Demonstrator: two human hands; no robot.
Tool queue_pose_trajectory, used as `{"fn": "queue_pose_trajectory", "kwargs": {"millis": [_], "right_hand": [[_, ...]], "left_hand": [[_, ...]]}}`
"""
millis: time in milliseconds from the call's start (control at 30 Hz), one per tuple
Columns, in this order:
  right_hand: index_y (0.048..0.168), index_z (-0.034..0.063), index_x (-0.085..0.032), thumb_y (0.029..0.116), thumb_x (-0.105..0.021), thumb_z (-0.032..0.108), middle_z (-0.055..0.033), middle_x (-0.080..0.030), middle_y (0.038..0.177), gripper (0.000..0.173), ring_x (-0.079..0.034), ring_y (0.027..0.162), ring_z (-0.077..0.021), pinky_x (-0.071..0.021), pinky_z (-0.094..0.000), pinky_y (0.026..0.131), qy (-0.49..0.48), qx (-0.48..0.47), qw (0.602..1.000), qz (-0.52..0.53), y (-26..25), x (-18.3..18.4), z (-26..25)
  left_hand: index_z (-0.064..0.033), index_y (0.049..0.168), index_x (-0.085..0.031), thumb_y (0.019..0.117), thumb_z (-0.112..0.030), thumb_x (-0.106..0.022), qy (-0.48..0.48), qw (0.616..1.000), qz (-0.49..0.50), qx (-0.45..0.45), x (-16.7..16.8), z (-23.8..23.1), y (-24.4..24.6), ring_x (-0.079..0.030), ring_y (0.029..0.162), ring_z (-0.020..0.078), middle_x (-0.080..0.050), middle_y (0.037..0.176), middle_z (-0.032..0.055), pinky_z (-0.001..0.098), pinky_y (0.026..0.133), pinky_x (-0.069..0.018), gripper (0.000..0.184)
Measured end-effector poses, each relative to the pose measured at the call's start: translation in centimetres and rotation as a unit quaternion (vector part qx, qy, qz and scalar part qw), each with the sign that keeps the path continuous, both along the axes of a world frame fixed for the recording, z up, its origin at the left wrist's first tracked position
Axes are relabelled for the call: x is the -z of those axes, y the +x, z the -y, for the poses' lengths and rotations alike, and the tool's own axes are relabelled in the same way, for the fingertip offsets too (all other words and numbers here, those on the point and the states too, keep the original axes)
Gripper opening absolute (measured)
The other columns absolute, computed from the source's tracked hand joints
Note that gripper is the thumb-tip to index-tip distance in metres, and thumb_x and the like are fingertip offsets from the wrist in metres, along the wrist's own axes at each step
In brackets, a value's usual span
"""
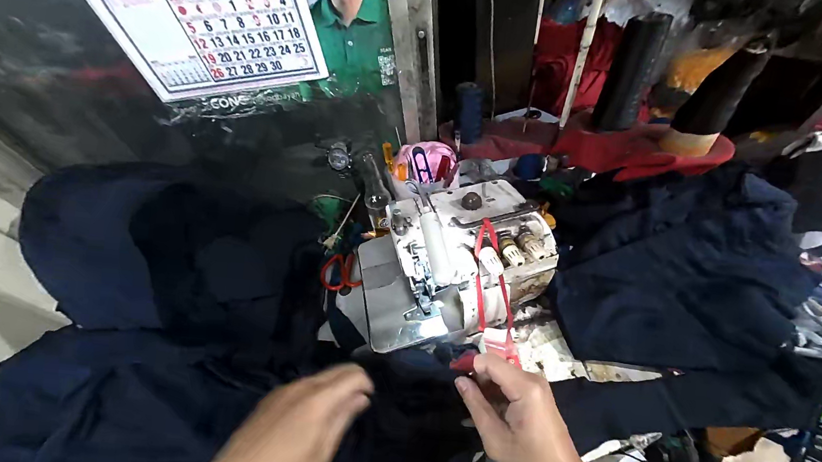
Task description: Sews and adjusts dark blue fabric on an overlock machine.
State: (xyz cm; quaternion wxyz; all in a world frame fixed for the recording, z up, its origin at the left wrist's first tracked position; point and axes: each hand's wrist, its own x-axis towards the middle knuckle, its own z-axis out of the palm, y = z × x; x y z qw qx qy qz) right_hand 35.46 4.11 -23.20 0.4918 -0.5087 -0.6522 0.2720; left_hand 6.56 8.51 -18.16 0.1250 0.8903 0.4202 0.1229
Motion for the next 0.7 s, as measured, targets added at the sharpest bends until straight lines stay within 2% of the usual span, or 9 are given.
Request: {"fn": "queue_pose_trajectory", "kwargs": {"millis": [33, 67, 133, 167, 267, 400, 567, 633, 700], "right_hand": [[0.101, 0.0117, -0.071, 0.1015, -0.063, 0.022, 0.0036, -0.071, 0.083, 0.013, -0.07, 0.069, -0.0074, -0.0639, -0.0289, 0.062, 0.004, -0.001, 1.0, 0.01, 0.0, 0.3, 0.4], [0.101, 0.012, -0.071, 0.1015, -0.063, 0.022, 0.0034, -0.07, 0.084, 0.013, -0.069, 0.07, -0.0072, -0.0632, -0.0289, 0.063, 0.014, 0.003, 1.0, 0.02, -0.2, 0.8, 0.5], [0.101, 0.012, -0.072, 0.1014, -0.062, 0.023, 0.0029, -0.069, 0.085, 0.015, -0.066, 0.072, -0.0064, -0.0598, -0.0276, 0.065, 0.035, 0.015, 0.998, 0.04, -0.6, 1.6, 0.7], [0.1, 0.0119, -0.072, 0.1012, -0.063, 0.024, 0.0026, -0.069, 0.086, 0.015, -0.066, 0.074, -0.0062, -0.0588, -0.0273, 0.067, 0.044, 0.014, 0.998, 0.049, -0.8, 1.8, 0.6], [0.099, 0.0108, -0.072, 0.0984, -0.067, 0.022, 0.001, -0.07, 0.093, 0.013, -0.068, 0.083, -0.0066, -0.0603, -0.0264, 0.072, 0.07, -0.007, 0.995, 0.066, -1.2, 1.5, 0.5], [0.099, 0.0111, -0.072, 0.0962, -0.07, 0.021, 0.0005, -0.071, 0.094, 0.01, -0.069, 0.086, -0.0077, -0.0609, -0.0273, 0.074, 0.083, -0.017, 0.994, 0.076, -1.0, 1.3, 1.3], [0.095, 0.0099, -0.072, 0.093, -0.074, 0.016, -0.0009, -0.072, 0.095, 0.007, -0.07, 0.093, -0.0104, -0.0614, -0.029, 0.081, 0.108, -0.033, 0.992, 0.06, -2.4, 1.9, 1.9], [0.096, 0.0102, -0.072, 0.0927, -0.073, 0.015, -0.0011, -0.073, 0.099, 0.006, -0.071, 0.097, -0.0114, -0.0621, -0.0304, 0.085, 0.109, -0.04, 0.992, 0.058, -2.6, 2.0, 2.1], [0.097, 0.0095, -0.071, 0.0928, -0.072, 0.012, -0.0022, -0.074, 0.101, 0.005, -0.071, 0.1, -0.013, -0.0624, -0.0316, 0.087, 0.106, -0.045, 0.992, 0.054, -2.6, 2.2, 2.5]], "left_hand": [[-0.0172, 0.111, -0.073, 0.1059, -0.034, -0.052, 0.039, 0.998, 0.001, -0.045, 0.2, -0.2, -1.5, -0.073, 0.099, 0.0197, -0.073, 0.116, 0.0025, 0.0494, 0.079, -0.062, 0.027], [-0.019, 0.112, -0.074, 0.1052, -0.036, -0.054, 0.059, 0.996, 0.015, -0.064, -0.2, 0.0, -2.2, -0.072, 0.1, 0.0171, -0.073, 0.116, 0.0013, 0.0454, 0.081, -0.062, 0.027], [-0.0195, 0.111, -0.077, 0.1022, -0.032, -0.063, 0.043, 0.996, 0.072, -0.034, -1.2, 2.1, -0.7, -0.07, 0.097, 0.0137, -0.073, 0.107, 0.0014, 0.0378, 0.085, -0.0602, 0.021], [-0.0204, 0.111, -0.078, 0.1011, -0.03, -0.066, 0.026, 0.995, 0.093, -0.008, -1.1, 3.2, 0.6, -0.069, 0.099, 0.0132, -0.074, 0.103, -0.0001, 0.038, 0.091, -0.0572, 0.019], [-0.0225, 0.11, -0.077, 0.103, -0.026, -0.062, 0.034, 0.99, 0.125, 0.058, 1.6, 4.2, 2.7, -0.069, 0.104, 0.0095, -0.075, 0.104, -0.0058, 0.0371, 0.101, -0.0522, 0.017], [-0.018, 0.109, -0.078, 0.1011, -0.019, -0.065, 0.014, 0.979, 0.194, 0.064, 2.1, 4.9, 2.8, -0.07, 0.105, 0.0097, -0.076, 0.106, -0.0049, 0.0368, 0.101, -0.0538, 0.015], [-0.0179, 0.104, -0.074, 0.0981, -0.023, -0.069, 0.069, 0.966, 0.248, 0.006, 5.6, 4.6, 4.1, -0.07, 0.094, 0.0055, -0.075, 0.098, -0.0089, 0.0329, 0.094, -0.0563, 0.009], [-0.0165, 0.111, -0.073, 0.0967, -0.022, -0.072, 0.061, 0.961, 0.269, -0.015, 5.8, 4.6, 3.6, -0.071, 0.096, 0.0071, -0.075, 0.102, -0.0076, 0.0343, 0.093, -0.0591, 0.015], [-0.0161, 0.123, -0.071, 0.0971, -0.022, -0.072, 0.044, 0.962, 0.269, -0.007, 5.5, 4.7, 3.5, -0.072, 0.098, 0.0074, -0.077, 0.105, -0.0065, 0.0361, 0.096, -0.0581, 0.026]]}}
